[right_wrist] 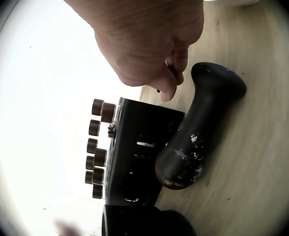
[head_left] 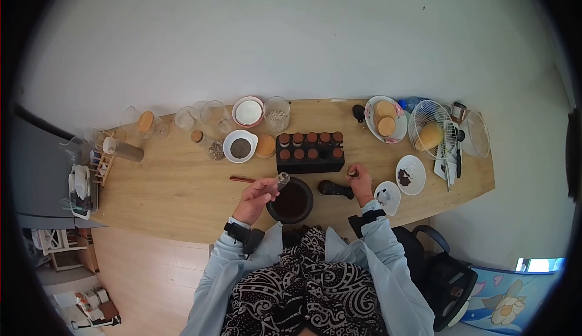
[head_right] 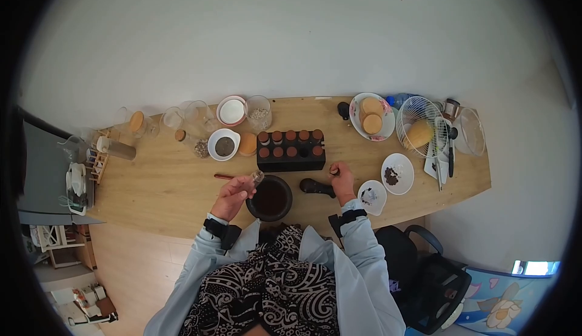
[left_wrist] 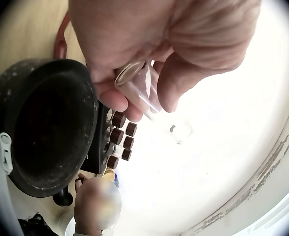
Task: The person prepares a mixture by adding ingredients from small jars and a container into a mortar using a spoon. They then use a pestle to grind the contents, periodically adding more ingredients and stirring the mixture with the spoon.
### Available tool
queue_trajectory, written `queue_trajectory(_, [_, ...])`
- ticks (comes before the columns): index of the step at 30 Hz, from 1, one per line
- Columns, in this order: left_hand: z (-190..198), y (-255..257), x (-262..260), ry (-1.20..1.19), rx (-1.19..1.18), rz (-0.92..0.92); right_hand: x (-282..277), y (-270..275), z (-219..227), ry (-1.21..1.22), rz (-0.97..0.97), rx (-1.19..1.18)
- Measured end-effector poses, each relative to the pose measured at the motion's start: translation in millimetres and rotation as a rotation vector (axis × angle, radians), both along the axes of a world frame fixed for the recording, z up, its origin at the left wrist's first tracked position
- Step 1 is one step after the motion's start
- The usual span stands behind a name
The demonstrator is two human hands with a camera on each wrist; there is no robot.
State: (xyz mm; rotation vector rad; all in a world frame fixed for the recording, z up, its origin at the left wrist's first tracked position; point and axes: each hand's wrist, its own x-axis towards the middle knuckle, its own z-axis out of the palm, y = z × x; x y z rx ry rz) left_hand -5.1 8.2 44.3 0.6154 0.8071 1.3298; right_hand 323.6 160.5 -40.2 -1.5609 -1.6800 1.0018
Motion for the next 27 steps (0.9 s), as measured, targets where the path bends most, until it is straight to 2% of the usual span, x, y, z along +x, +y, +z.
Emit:
queue_trajectory(2, [2, 2, 1, -0.003, 0.053, -0.051, 1, 5, -6, 0.038, 0.005, 0.039])
queue_trajectory(4, [4, 1, 2, -0.003, 0.053, -0.057, 0, 6, -8, -0.092, 0.02, 0.159])
queue_trajectory(9, [8, 1, 3, -0.003, 0.062, -0.072, 3, 6, 8, -0.276, 0.098, 0.237])
queue_trajectory(11, [14, 2, 3, 0.014, 0.029, -0.092, 2, 4, 21, -0.347, 0.137, 0.271])
queue_trajectory(12, [14, 2, 4, 0.014, 0.029, -0.086, 2, 2, 28, -0.36, 0.176, 0.374])
queue_trajectory(13, [15, 3, 5, 0.04, 0.022, -0.11, 1, -2, 41, -0.373, 0.214, 0.475])
queue_trajectory(14, [15, 4, 7, 0.065, 0.015, -0.135, -6, -9, 62, -0.373, 0.217, 0.474])
queue_trajectory(16, [23, 9, 12, 0.105, -0.007, -0.188, -33, -30, 116, 0.106, 0.374, 0.147])
queue_trajectory(18, [28, 16, 18, 0.146, -0.025, -0.256, -56, -46, 152, 0.326, 0.563, 0.118])
queue_trajectory(19, [30, 20, 21, 0.142, -0.015, -0.322, -63, -52, 154, 0.323, 0.553, 0.121])
queue_trajectory(20, [31, 23, 24, 0.139, -0.003, -0.388, -69, -58, 154, 0.306, 0.637, 0.13])
queue_trajectory(21, [30, 25, 27, 0.139, 0.001, -0.396, -71, -62, 154, 0.288, 0.723, 0.138])
queue_trajectory(22, [28, 26, 30, 0.136, -0.012, -0.412, -71, -64, 153, 0.286, 0.717, 0.142])
queue_trajectory(24, [24, 28, 34, 0.13, -0.026, -0.425, -71, -65, 148, 0.237, 0.611, 0.19])
queue_trajectory(26, [22, 29, 36, 0.263, 0.076, -0.278, -63, -61, 141, 0.234, 0.547, 0.203])
queue_trajectory(27, [22, 28, 33, 0.263, 0.072, -0.272, -58, -59, 139, 0.232, 0.481, 0.217])
